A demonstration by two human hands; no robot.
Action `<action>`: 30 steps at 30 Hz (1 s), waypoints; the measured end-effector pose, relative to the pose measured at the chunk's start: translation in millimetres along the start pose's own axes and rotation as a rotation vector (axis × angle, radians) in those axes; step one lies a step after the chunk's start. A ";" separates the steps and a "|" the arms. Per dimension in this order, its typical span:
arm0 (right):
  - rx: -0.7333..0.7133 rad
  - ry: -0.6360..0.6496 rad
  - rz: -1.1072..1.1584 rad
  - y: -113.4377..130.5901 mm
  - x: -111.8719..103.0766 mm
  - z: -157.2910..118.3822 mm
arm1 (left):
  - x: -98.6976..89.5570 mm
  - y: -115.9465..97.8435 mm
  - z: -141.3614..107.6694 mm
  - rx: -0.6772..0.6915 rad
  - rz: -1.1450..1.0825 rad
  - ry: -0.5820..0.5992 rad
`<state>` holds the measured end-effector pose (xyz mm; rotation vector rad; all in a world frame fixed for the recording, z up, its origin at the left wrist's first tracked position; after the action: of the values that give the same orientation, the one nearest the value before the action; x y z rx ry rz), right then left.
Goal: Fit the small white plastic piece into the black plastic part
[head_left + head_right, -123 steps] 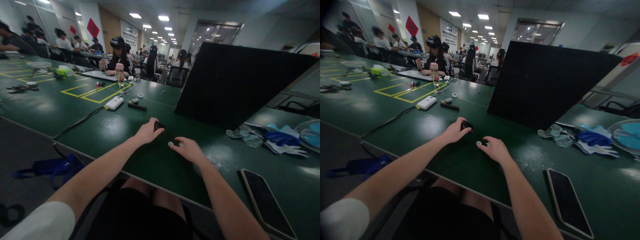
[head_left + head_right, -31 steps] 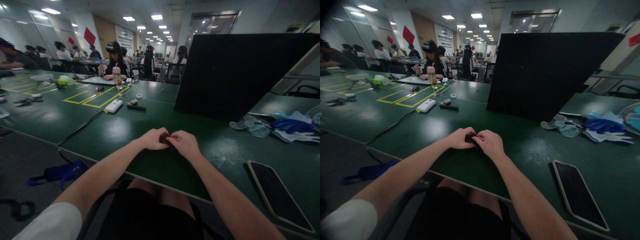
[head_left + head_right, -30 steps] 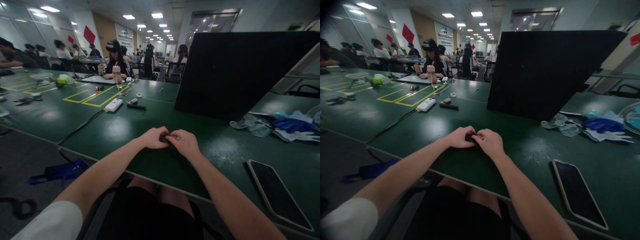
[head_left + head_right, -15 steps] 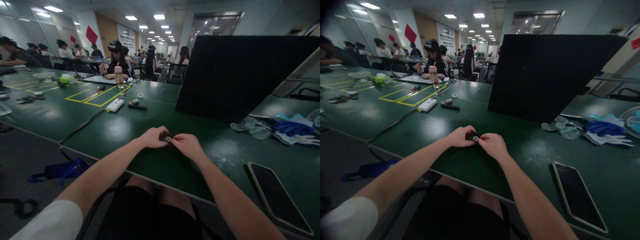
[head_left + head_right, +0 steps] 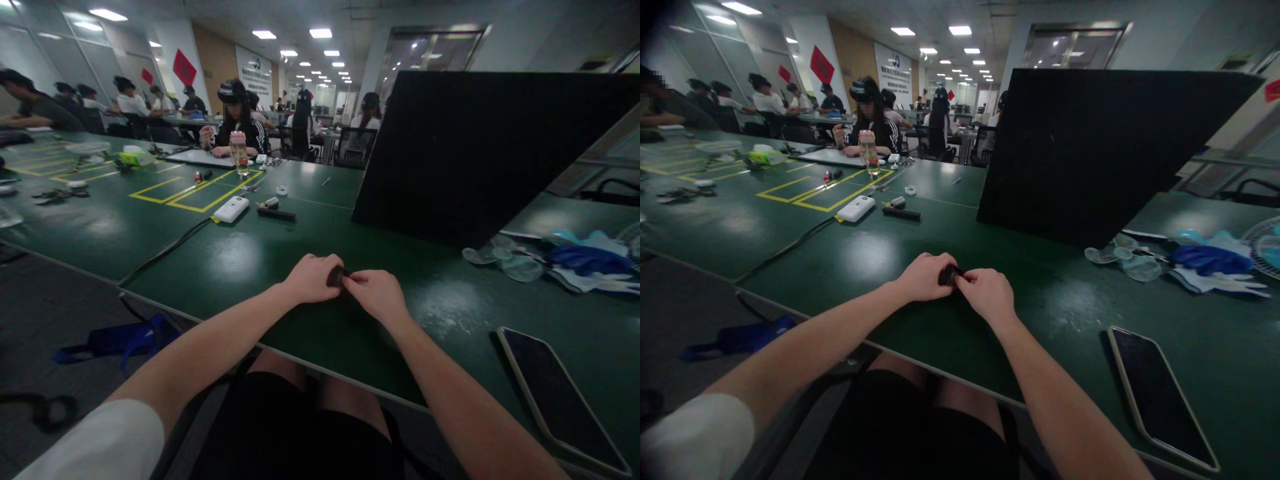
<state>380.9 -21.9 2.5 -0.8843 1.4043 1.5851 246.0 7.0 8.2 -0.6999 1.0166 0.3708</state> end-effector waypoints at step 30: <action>-0.216 -0.181 0.251 -6.6 -21.2 -0.9 | 0.7 27.6 0.3 -0.103 -0.164 -0.007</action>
<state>395.7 -25.1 18.8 -0.6860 1.2697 1.9839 230.4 27.3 -2.2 -0.8685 0.9316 0.2844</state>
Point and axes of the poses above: each hand's wrist, its own z-axis towards the middle knuckle, its own x-axis out of the palm, y = z × x, the point moved 8 cm from there along z, towards the middle knuckle, and after that the axes turned 2 degrees about -z, right-handed, at the moved point
